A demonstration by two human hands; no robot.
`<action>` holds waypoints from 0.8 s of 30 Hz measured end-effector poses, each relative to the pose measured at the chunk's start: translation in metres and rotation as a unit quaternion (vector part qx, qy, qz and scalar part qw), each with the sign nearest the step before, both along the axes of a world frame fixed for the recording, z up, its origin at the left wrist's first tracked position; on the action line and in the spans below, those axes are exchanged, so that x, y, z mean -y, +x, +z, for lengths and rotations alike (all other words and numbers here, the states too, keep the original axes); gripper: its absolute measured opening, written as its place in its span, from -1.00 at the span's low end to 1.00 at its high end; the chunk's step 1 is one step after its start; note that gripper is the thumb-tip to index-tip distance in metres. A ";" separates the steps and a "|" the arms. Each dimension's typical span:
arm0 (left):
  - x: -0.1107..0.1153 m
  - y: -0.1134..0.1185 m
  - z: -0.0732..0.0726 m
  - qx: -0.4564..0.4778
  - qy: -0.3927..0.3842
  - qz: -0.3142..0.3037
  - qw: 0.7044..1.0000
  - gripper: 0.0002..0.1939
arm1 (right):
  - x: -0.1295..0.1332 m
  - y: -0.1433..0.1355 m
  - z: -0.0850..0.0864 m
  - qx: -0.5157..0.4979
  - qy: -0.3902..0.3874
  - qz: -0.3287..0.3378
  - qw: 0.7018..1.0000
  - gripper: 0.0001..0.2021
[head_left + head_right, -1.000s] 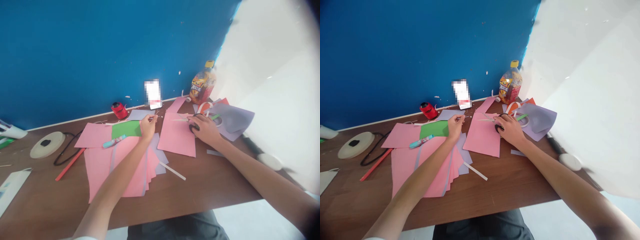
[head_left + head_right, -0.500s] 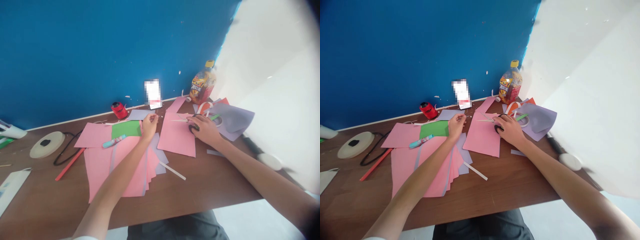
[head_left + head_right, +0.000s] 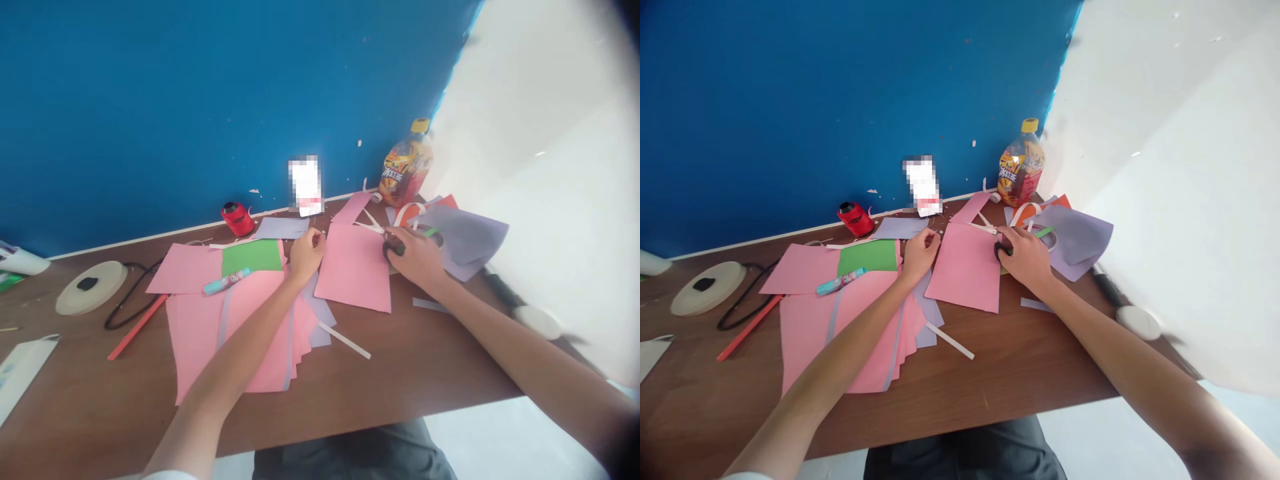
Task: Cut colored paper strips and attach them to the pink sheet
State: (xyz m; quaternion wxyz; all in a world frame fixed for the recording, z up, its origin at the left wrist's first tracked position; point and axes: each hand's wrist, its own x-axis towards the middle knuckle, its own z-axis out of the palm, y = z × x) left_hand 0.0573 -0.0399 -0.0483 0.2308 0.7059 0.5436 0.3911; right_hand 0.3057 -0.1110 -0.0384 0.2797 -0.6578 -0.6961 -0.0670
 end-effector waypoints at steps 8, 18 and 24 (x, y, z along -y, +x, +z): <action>-0.009 -0.002 -0.006 0.123 -0.049 -0.046 0.990 -0.88 | -0.002 -0.003 0.000 -0.002 -0.035 0.026 0.999 -0.60; 0.008 0.002 0.012 0.125 -0.066 -0.241 0.960 -0.64 | -0.002 -0.001 -0.003 -0.100 -0.007 0.068 0.993 -0.59; -0.006 -0.003 0.005 0.243 -0.129 -0.216 0.937 -0.77 | -0.002 0.004 0.000 -0.150 0.057 0.012 0.987 -0.59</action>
